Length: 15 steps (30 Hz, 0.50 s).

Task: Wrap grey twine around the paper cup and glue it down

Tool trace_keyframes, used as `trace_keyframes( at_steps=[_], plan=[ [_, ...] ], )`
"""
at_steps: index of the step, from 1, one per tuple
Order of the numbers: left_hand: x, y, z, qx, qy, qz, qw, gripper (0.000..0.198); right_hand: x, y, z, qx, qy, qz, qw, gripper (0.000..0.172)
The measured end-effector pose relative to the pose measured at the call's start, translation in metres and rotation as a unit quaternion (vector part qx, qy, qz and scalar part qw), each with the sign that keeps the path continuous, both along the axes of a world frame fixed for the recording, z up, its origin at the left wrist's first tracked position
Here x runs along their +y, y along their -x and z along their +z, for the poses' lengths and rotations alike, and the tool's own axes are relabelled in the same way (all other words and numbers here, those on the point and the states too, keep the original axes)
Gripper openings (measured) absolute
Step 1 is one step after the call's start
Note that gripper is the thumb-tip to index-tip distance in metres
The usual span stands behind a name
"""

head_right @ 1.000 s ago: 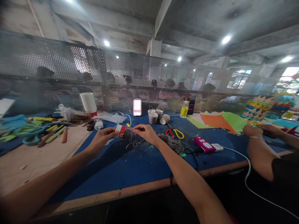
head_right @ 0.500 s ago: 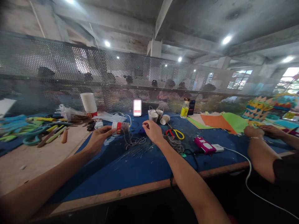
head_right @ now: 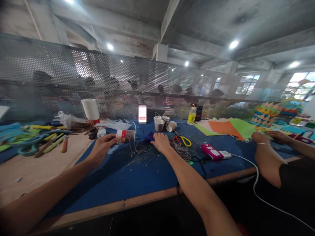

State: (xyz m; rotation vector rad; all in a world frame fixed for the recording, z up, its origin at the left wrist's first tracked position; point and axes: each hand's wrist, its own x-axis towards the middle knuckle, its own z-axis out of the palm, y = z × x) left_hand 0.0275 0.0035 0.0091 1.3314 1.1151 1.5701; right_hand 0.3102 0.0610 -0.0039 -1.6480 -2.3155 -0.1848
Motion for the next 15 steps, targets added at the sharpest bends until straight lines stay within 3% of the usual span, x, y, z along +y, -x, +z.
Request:
trace_keyframes(
  at_steps=[4,8,12,15],
  plan=[
    [0.001,0.001,-0.002,-0.005,-0.005,-0.006,1.0,0.024,-0.001,0.005,0.001,0.004,-0.008,-0.01,1.0,0.024],
    [0.003,0.003,-0.003,-0.013,0.003,0.002,1.0,0.027,0.006,0.003,0.003,0.146,-0.009,-0.038,0.988,0.024],
    [0.006,0.005,-0.005,-0.02,0.009,0.003,1.0,0.032,0.015,0.002,0.008,0.375,0.01,0.009,0.927,0.034],
    [0.008,0.005,-0.007,-0.031,0.012,0.004,0.999,0.035,0.012,0.006,0.015,0.467,0.017,0.067,0.882,0.048]
  ],
)
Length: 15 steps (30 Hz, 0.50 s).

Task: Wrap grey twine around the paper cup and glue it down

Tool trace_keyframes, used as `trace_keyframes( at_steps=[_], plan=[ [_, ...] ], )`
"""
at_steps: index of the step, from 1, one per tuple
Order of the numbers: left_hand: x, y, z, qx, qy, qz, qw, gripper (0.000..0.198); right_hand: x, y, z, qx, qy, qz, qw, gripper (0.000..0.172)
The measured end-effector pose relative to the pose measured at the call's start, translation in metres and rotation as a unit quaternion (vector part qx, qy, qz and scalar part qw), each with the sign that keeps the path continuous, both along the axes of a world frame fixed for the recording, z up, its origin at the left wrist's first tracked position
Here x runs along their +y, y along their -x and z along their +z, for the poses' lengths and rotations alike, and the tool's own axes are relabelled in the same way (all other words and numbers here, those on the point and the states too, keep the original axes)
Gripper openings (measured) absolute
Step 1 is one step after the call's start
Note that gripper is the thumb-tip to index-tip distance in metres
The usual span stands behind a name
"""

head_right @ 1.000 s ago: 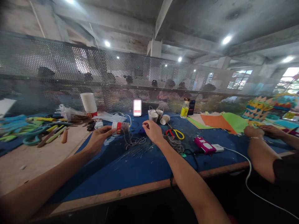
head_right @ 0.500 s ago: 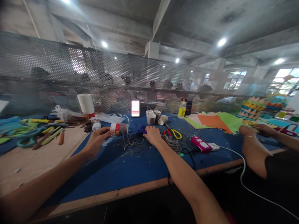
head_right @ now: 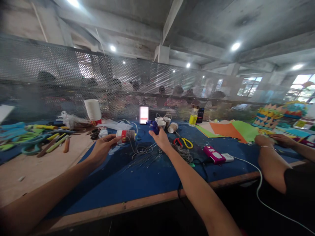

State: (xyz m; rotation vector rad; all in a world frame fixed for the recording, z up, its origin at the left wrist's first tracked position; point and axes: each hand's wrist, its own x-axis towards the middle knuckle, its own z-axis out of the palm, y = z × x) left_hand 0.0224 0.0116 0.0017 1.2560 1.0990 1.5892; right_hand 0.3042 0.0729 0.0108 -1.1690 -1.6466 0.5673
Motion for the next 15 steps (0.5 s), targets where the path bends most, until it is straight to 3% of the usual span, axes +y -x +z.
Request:
trace_keyframes(
  at_steps=[3,9,15],
  plan=[
    [0.001,0.0,-0.001,-0.007,0.007,0.002,1.0,0.037,-0.011,0.008,0.006,0.044,0.022,0.065,0.997,0.045],
    [-0.002,-0.001,0.002,0.015,0.006,-0.003,1.0,0.036,-0.031,0.023,0.006,-0.005,-0.01,0.118,0.993,0.044],
    [-0.005,-0.002,0.006,0.03,0.002,0.015,0.999,0.038,-0.036,0.027,0.002,-0.004,0.005,0.156,0.988,0.046]
  ],
)
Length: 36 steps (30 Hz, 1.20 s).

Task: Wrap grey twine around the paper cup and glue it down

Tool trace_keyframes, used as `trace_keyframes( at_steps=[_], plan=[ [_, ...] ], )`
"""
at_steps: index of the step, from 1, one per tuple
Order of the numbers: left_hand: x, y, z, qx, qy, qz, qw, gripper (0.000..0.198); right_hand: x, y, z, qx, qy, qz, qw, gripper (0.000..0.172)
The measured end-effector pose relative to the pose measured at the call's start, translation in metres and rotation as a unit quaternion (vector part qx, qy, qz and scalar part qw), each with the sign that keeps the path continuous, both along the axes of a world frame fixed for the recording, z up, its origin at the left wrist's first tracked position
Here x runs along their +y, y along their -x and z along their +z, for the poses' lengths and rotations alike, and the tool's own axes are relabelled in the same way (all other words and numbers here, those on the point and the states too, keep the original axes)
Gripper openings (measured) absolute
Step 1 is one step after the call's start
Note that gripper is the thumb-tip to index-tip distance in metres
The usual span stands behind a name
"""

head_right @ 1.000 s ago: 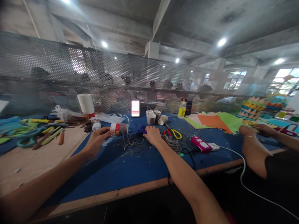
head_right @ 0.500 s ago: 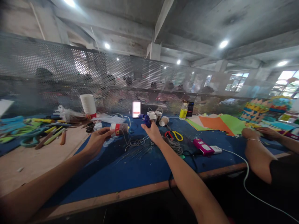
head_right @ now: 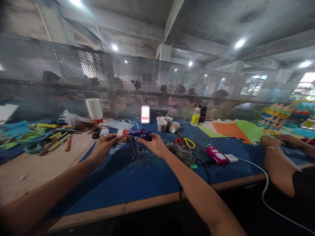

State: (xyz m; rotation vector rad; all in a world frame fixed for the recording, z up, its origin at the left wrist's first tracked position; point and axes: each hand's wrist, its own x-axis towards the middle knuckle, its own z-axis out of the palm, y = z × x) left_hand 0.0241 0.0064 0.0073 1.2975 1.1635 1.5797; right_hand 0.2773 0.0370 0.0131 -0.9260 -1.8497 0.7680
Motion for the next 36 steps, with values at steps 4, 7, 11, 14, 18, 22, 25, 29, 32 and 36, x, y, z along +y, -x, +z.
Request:
trace_keyframes(
  at_steps=[4,7,11,14,18,22,25,29,32,36],
  plan=[
    [0.0,0.0,0.001,0.004,0.002,0.009,1.0,0.039,-0.003,0.0,0.003,-0.012,-0.001,-0.004,1.0,0.047],
    [0.0,-0.001,0.002,0.008,0.003,0.01,1.0,0.04,-0.005,0.0,0.005,-0.017,-0.004,-0.006,1.0,0.048],
    [0.001,0.0,0.0,-0.001,0.007,0.005,1.0,0.039,-0.008,0.001,0.007,-0.014,-0.022,-0.005,1.0,0.048],
    [0.003,0.001,-0.002,-0.003,0.005,0.002,1.0,0.038,-0.009,0.001,0.007,-0.01,-0.029,-0.004,1.0,0.05],
    [0.001,0.001,-0.002,0.01,0.0,0.003,1.0,0.037,-0.005,0.0,0.002,-0.013,-0.053,-0.008,0.998,0.052],
    [0.0,0.0,0.0,0.007,-0.004,0.007,1.0,0.038,0.002,0.0,-0.006,-0.037,-0.095,-0.003,0.995,0.049],
    [0.001,0.001,0.0,0.003,-0.003,0.01,1.0,0.04,0.005,-0.001,-0.009,-0.052,-0.107,-0.005,0.993,0.046],
    [0.002,0.0,0.001,-0.003,-0.003,0.015,1.0,0.043,0.005,-0.002,-0.009,-0.061,-0.102,-0.015,0.993,0.043],
    [0.001,0.0,0.003,-0.001,-0.001,0.018,1.0,0.043,0.004,-0.003,-0.009,-0.061,-0.098,-0.013,0.993,0.042],
    [0.0,0.0,0.002,0.007,-0.002,0.012,1.0,0.042,0.002,-0.003,-0.008,-0.076,-0.096,-0.012,0.992,0.04]
  ],
)
